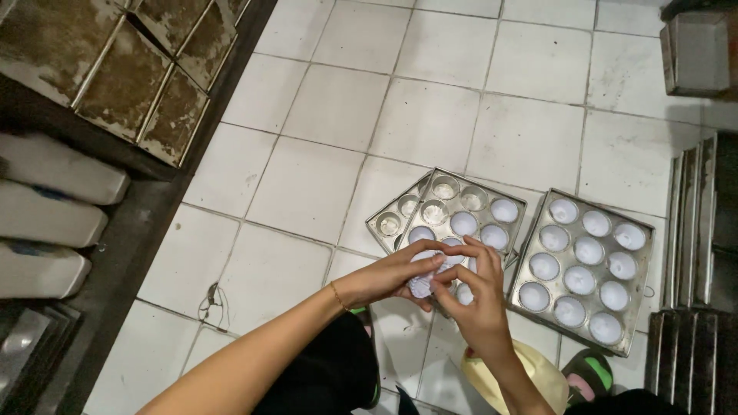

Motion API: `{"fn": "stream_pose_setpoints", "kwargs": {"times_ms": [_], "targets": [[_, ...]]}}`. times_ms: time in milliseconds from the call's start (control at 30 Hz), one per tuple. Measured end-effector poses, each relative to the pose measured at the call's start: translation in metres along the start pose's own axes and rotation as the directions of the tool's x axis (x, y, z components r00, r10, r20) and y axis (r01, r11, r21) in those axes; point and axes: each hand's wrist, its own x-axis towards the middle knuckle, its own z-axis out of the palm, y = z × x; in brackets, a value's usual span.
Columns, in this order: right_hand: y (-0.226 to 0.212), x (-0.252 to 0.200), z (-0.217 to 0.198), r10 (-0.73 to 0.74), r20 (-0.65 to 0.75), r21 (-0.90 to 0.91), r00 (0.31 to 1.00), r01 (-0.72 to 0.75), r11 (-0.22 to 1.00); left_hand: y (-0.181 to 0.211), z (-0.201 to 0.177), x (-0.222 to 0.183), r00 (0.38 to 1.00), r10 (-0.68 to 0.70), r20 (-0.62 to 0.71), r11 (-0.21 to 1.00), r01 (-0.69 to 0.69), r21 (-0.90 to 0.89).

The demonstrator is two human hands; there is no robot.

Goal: Placing paper liners into metal baking molds on trays.

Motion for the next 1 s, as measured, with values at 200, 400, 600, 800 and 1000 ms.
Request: {"fn": "stream_pose_setpoints", "kwargs": {"times_ms": [200,400,600,800,1000], "targets": [[0.036,-0.016,-0.009,0.099,0.021,0.290,0.995,-0.101,0.952,-0.012,-0.016,0.006,0.996,0.054,-0.072,0.997,-0.058,-0.054],[0.032,-0.019,-0.005,0.349,0.231,0.659,0.908,-0.410,0.631,-0.012,0.004,0.004,0.992,0.094,-0.079,0.996,-0.094,0.000],[0.028,-0.019,-0.018,0.276,0.035,0.505,0.960,-0.255,0.824,-0.030,-0.010,0.019,0.933,0.167,-0.318,0.985,-0.143,0.098],[0.065,-0.017,0.001,0.240,-0.114,0.185,0.964,-0.217,0.959,-0.027,-0.004,0.016,0.875,0.266,-0.404,0.950,-0.167,0.264],[0.197,0.024,0.013,0.343,-0.091,-0.215,0.935,-0.355,0.910,-0.009,-0.012,-0.002,0.847,-0.047,-0.530,0.999,0.038,-0.027]]}}
